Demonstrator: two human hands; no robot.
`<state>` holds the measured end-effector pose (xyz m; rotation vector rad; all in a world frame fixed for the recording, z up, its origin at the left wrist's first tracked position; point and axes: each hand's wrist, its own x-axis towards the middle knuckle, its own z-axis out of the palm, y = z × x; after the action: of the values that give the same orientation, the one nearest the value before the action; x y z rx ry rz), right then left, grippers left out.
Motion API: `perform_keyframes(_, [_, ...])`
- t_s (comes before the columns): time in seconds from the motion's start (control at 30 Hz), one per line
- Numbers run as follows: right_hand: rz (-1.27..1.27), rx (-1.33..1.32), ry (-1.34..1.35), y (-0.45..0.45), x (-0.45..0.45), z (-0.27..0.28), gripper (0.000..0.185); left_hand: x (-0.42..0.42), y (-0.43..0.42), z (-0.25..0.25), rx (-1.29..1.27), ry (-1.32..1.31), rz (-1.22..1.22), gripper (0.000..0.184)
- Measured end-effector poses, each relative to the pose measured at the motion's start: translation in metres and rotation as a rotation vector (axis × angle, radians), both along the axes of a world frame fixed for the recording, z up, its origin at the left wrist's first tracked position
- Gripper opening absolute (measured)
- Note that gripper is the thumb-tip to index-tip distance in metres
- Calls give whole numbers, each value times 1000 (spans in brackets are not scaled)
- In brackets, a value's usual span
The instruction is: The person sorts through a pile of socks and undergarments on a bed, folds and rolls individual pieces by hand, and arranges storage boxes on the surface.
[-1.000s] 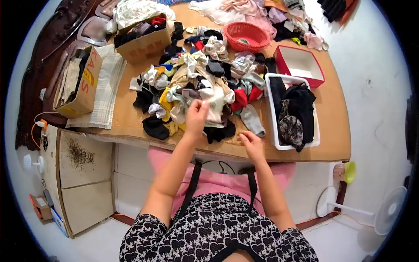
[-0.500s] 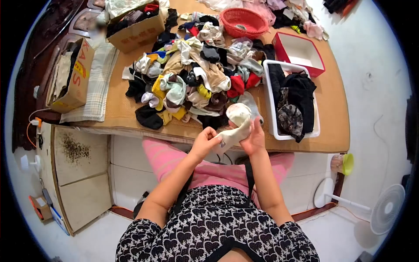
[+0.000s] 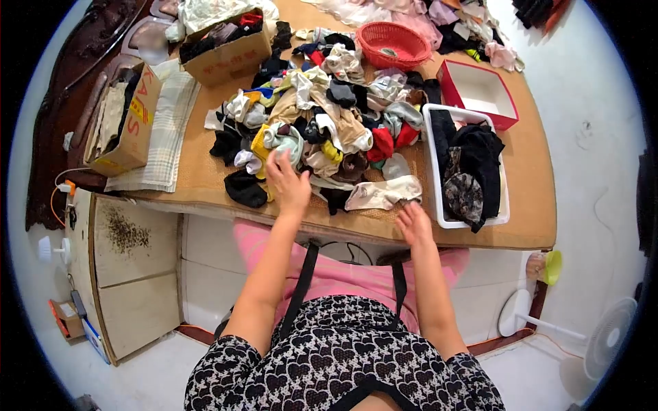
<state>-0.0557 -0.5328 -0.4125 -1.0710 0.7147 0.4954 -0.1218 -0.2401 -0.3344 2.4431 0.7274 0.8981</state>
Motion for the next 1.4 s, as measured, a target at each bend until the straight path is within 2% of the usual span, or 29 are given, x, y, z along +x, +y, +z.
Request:
perform_keyframes(0.07, [31, -15, 2, -3, -20, 3, 44, 3, 19, -7, 88, 123, 89, 50])
perform_keyframes(0.13, [104, 104, -7, -4, -35, 2, 41, -1, 47, -21, 45, 172, -24, 34])
perform_keyframes(0.17, [102, 86, 12, -2, -42, 8, 36, -3, 47, -21, -49, 51, 6, 25])
perform_keyframes(0.2, [98, 86, 16, -1, -45, 7, 36, -6, 47, -21, 3, -58, -10, 21])
perform_keyframes(0.27, [222, 126, -44, 1, -52, 6, 30, -11, 33, 11, -702, -36, -17, 25])
perform_keyframes(0.33, [292, 117, -71, 14, -56, 15, 30, -15, -1, 28, -1036, -384, -200, 32])
perform_keyframes(0.37, [384, 233, -79, 23, -57, 21, 33, -16, -16, 22, -1194, -396, -282, 29])
perform_keyframes(0.4, [476, 348, -87, 31, -57, 28, 37, -24, -36, 36, -1134, -261, -389, 28])
perform_keyframes(0.43, [479, 348, -87, 39, -58, 36, 37, -32, -48, 30, -1159, -69, -498, 27])
perform_keyframes(0.5, [414, 620, 20, 54, -59, 58, 44, -47, -79, -6, -1320, 241, -759, 26])
perform_keyframes(0.53, [485, 699, -40, 60, -53, 75, 44, -52, -88, -2, -1015, 322, -994, 26])
perform_keyframes(0.6, [414, 543, -140, 49, -44, 44, 39, -56, -94, 7, -834, 331, -1110, 26])
perform_keyframes(0.63, [277, 456, -234, 48, -42, 46, 31, -52, -88, 12, -743, 393, -1055, 27])
perform_keyframes(0.67, [242, 383, -255, 40, -39, 51, 28, -49, -85, 5, -638, 228, -992, 26])
perform_keyframes(0.73, [172, 386, -320, 31, -39, 59, 29, -34, -64, -11, -220, 129, -846, 26])
perform_keyframes(0.87, [181, 380, -368, 20, -38, 69, 32, -5, -17, -52, 270, 247, -407, 28])
perform_keyframes(0.93, [203, 391, -365, 16, -37, 66, 32, 3, -1, -58, 355, 348, -404, 26])
perform_keyframes(0.97, [196, 382, -358, 17, -38, 67, 34, 7, 3, -49, 408, 296, -425, 21])
perform_keyframes(1.0, [189, 381, -359, 16, -39, 66, 34, 12, 5, -41, 335, 114, -451, 21])
perform_keyframes(1.07, [200, 385, -307, 14, -41, 63, 36, 18, -1, -9, 184, -81, -404, 12])
perform_keyframes(1.1, [187, 349, -287, 14, -42, 61, 38, 17, -4, 5, 183, -79, -406, 12])
perform_keyframes(1.17, [188, 351, -267, 15, -43, 56, 38, 13, -11, 26, -860, -247, -360, 7])
perform_keyframes(1.2, [192, 354, -250, 16, -43, 53, 39, 13, -15, 31, -860, -246, -357, 7])
perform_keyframes(1.27, [213, 376, -273, 21, -44, 57, 39, 12, -23, 37, -1367, -423, -338, 19])
perform_keyframes(1.33, [225, 395, -298, 23, -43, 63, 41, 5, -31, 39, -1440, -327, -330, 25])
perform_keyframes(1.4, [285, 284, -427, 23, -41, 71, 41, 0, -41, 42, -1471, -275, -283, 21])
